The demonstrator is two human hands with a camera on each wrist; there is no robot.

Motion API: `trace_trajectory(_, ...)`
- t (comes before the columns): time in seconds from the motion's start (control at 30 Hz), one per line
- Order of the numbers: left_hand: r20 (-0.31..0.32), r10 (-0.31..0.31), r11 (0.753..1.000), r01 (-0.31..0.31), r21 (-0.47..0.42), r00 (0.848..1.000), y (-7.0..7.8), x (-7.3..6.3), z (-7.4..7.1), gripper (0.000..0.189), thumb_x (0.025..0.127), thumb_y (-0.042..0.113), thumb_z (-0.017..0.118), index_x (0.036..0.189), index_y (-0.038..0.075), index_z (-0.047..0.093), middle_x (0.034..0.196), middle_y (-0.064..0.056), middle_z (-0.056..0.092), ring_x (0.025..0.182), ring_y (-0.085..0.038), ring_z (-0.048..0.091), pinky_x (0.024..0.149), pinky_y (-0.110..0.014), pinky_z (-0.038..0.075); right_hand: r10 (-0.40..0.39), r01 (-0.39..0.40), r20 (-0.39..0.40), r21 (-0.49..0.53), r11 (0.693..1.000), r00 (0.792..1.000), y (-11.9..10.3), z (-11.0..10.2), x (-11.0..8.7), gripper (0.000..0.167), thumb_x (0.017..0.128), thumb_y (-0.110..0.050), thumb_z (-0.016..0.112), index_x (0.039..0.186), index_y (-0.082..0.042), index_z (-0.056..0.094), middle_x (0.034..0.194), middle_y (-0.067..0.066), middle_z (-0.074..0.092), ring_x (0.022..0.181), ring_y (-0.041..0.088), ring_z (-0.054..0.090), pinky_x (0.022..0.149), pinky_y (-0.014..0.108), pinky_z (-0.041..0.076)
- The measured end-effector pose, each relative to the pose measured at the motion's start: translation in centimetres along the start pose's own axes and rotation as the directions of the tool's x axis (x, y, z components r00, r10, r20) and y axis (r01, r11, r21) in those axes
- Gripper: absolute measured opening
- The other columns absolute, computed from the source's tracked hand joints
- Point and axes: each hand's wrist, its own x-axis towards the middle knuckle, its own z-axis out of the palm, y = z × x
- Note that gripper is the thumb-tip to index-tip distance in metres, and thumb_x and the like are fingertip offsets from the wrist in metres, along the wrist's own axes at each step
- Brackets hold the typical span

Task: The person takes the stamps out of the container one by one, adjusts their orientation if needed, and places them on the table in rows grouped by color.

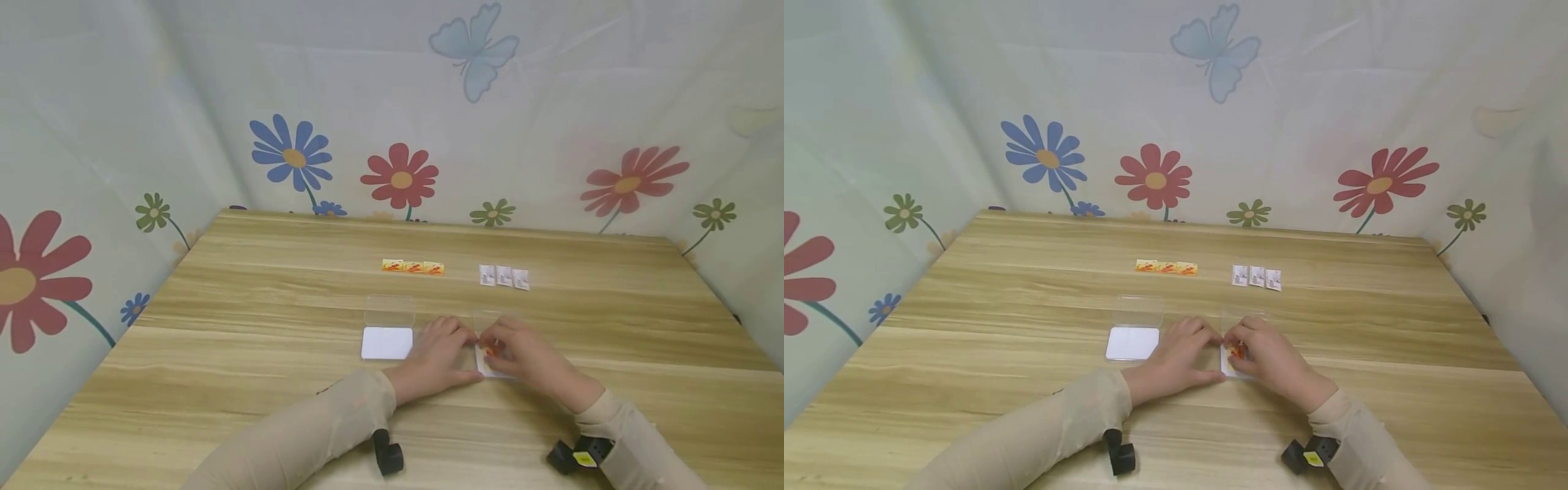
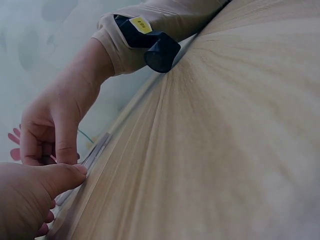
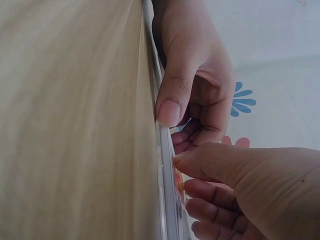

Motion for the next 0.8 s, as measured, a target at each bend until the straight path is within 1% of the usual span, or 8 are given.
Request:
trace_trajectory(0.1,0.003,-0.003,1.000,0.003,0.004,1.000,0.03,-0.01,-0.04,0.050,0.078,0.051,0.072,0.115,0.019,0.064,0.118,0.004,0.058,0.116,-0.015,0.050,0.104,-0.033,0.039,0.000,0.000,-0.004,-0.001,1.000,1.000,0.05,0.06,-0.04,0.020,0.077,-0.008,0.076,0.096,-0.008,0.069,0.084,-0.004,0.059,0.076,0.009,0.052,0.066,0.022,0.045)
trace_trajectory(0.33,0.036,-0.029,0.999,0.029,-0.012,0.999,0.32,-0.05,-0.37,0.050,0.079,0.051,0.072,0.116,0.019,0.063,0.118,0.004,0.058,0.116,-0.015,0.049,0.100,-0.034,0.040,0.003,-0.003,-0.010,-0.013,1.000,1.000,0.07,0.02,-0.12,0.020,0.076,-0.008,0.078,0.093,-0.009,0.069,0.085,-0.004,0.059,0.077,0.009,0.052,0.068,0.024,0.047)
trace_trajectory(0.53,0.030,-0.027,1.000,0.027,-0.009,0.999,0.30,-0.06,-0.35,0.049,0.079,0.051,0.072,0.115,0.019,0.064,0.117,0.004,0.058,0.115,-0.015,0.049,0.099,-0.034,0.041,0.010,-0.010,-0.012,-0.008,1.000,1.000,0.28,0.28,-0.08,0.016,0.076,-0.008,0.077,0.090,-0.011,0.069,0.084,-0.005,0.058,0.077,0.009,0.053,0.068,0.024,0.048)
trace_trajectory(0.63,0.024,-0.024,1.000,0.024,-0.009,0.999,0.25,-0.07,-0.28,0.049,0.079,0.051,0.072,0.115,0.019,0.064,0.117,0.004,0.058,0.115,-0.015,0.050,0.098,-0.033,0.041,-0.012,0.012,-0.036,0.001,1.000,0.999,0.26,0.34,-0.08,0.017,0.074,-0.008,0.077,0.088,-0.010,0.068,0.083,-0.005,0.057,0.076,0.008,0.052,0.067,0.024,0.048)
trace_trajectory(0.73,0.021,-0.020,1.000,0.021,-0.009,1.000,0.21,-0.09,-0.25,0.049,0.079,0.051,0.072,0.115,0.019,0.064,0.116,0.004,0.058,0.115,-0.014,0.050,0.098,-0.033,0.041,-0.050,0.050,-0.074,-0.002,0.999,0.996,0.30,0.41,-0.10,0.019,0.071,-0.007,0.078,0.087,-0.010,0.068,0.082,-0.005,0.057,0.074,0.008,0.052,0.065,0.023,0.047)
trace_trajectory(0.8,0.020,-0.019,1.000,0.019,-0.007,1.000,0.20,-0.09,-0.24,0.049,0.079,0.051,0.072,0.115,0.019,0.064,0.116,0.004,0.058,0.115,-0.014,0.050,0.099,-0.033,0.041,-0.053,0.053,-0.080,-0.006,0.999,0.995,0.36,0.46,-0.10,0.020,0.071,-0.007,0.078,0.087,-0.010,0.067,0.083,-0.005,0.057,0.074,0.008,0.051,0.065,0.023,0.046)
